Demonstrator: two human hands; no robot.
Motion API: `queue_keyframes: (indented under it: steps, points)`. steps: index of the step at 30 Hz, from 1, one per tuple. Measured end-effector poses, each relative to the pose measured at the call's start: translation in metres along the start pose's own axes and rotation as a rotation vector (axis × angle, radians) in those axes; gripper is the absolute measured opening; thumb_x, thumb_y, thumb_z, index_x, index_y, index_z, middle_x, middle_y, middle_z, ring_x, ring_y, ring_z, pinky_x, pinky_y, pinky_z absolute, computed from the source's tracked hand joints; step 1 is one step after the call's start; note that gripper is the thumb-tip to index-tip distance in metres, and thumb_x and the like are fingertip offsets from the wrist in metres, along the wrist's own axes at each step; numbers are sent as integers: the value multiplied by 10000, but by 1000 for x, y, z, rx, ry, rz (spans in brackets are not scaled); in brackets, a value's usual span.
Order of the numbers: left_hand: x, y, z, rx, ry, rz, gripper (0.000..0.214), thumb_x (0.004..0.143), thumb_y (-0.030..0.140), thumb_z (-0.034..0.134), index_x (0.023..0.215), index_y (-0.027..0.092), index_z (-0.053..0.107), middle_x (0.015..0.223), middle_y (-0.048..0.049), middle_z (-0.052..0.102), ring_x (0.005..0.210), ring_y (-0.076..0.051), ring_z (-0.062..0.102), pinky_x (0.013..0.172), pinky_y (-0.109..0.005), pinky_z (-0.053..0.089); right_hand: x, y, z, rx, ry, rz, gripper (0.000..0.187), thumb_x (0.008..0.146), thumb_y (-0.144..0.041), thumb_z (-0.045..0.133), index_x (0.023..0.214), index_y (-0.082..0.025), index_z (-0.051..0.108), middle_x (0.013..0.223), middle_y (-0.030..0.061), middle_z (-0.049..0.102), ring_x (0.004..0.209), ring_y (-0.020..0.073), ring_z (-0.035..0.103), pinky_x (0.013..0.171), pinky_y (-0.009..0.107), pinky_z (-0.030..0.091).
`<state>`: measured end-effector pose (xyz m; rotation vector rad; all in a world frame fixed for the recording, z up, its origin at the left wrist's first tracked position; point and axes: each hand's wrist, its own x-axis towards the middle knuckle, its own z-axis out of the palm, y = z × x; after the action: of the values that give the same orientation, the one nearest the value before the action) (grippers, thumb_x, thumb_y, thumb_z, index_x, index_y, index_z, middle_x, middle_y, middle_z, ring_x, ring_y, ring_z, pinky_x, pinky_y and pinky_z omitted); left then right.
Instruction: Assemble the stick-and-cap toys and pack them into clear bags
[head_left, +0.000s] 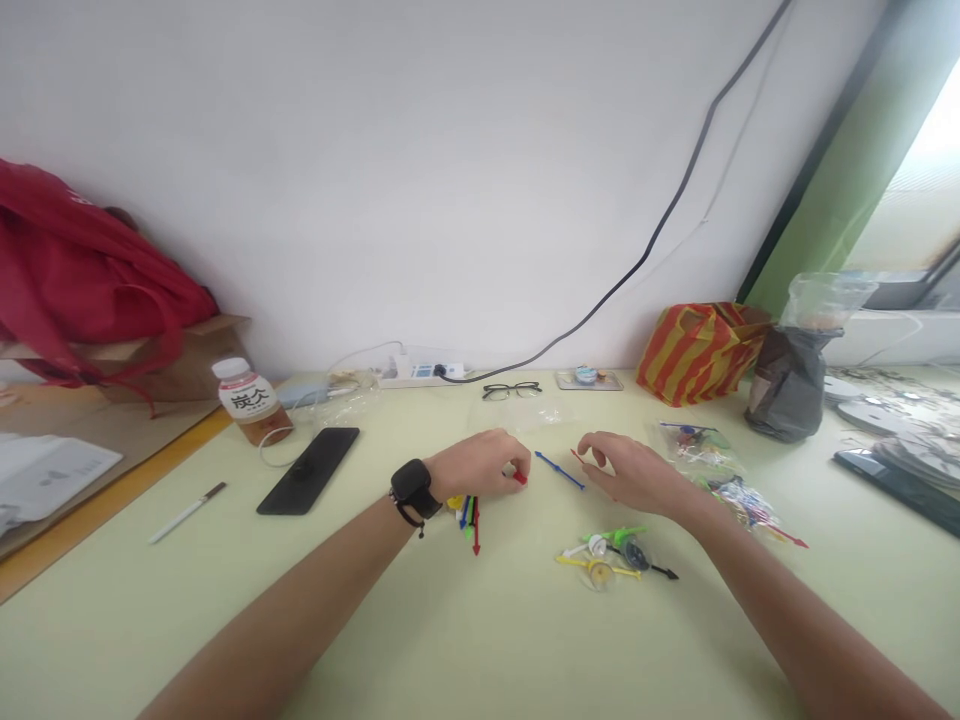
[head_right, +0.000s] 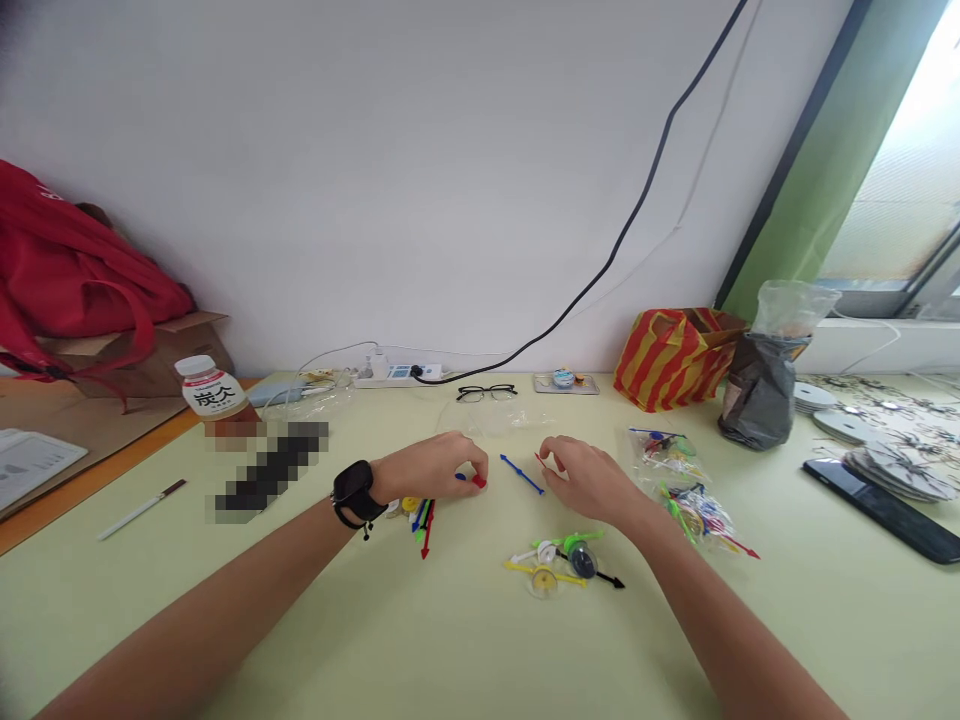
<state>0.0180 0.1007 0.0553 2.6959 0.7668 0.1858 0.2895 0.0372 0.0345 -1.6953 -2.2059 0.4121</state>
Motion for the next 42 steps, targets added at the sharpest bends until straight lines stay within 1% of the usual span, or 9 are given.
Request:
queue_keyframes:
  steps: [3,6,9,13,20,28,34,39,42]
  points:
    - [-2,-7,-3,17,-23,-50,73,870,265,708,869,212,759,962,-41,762,946,-225,675,767,-295,459,-6,-4,-13,100,-205,-127,126,906,-318,611,939,-226,689,907,33,670,809,192,609,698,297,454]
    - [-5,-13,-9,10,-40,-76,141,865,317,725,962,221,762,1037,-50,749,1000,-231,667,797,-295,472,-12,-6,-19,183,-477,-214,212,826,-382,745,976,-233,734,908,23,656,807,185,587,673,276,452]
    - [-9,-18,-16,-1,-81,-93,299,798,331,790,1078,235,750,1088,-54,732,1023,-238,665,773,-284,481,-13,-7,-18,212,-580,-225,225,810,-392,769,947,-216,739,921,29,663,798,177,569,664,270,442]
    - [-10,-23,-21,-21,-162,-127,330,781,302,794,1102,237,753,1030,-46,733,938,-218,677,719,-272,474,-10,-9,-17,222,-524,-189,201,834,-394,747,904,-208,714,874,24,647,783,171,550,651,265,426]
    - [-10,-24,-19,-43,-93,-111,330,779,327,805,1091,232,754,988,-44,733,916,-219,672,693,-265,450,-10,-12,-16,280,-334,-191,159,847,-359,716,832,-220,640,780,-8,586,699,154,531,613,266,408]
    - [-10,-4,-26,-83,-4,5,265,868,388,759,1079,227,751,959,-41,733,908,-208,681,746,-277,467,-9,-12,-11,367,-402,-144,219,765,-299,758,809,-222,558,713,-42,536,641,139,516,548,246,355]
    - [-5,18,-17,-232,-34,54,404,824,450,819,1148,228,723,972,-44,747,856,-193,694,718,-270,490,-11,-20,-12,489,-389,-97,391,759,-298,781,1060,-254,535,808,-58,583,656,130,524,574,248,373]
    - [1,30,-1,-401,9,-7,456,853,511,789,1155,210,626,946,-60,758,857,-208,720,705,-287,518,-7,-27,-4,631,-325,-71,339,762,-336,796,909,-228,511,726,-63,539,616,119,489,535,242,339]
    - [3,32,4,-530,75,-14,416,878,470,773,1141,208,584,978,-71,770,897,-205,735,750,-302,544,-6,-31,-1,811,-290,-54,373,768,-348,814,899,-230,485,735,-62,544,628,117,506,552,243,387]
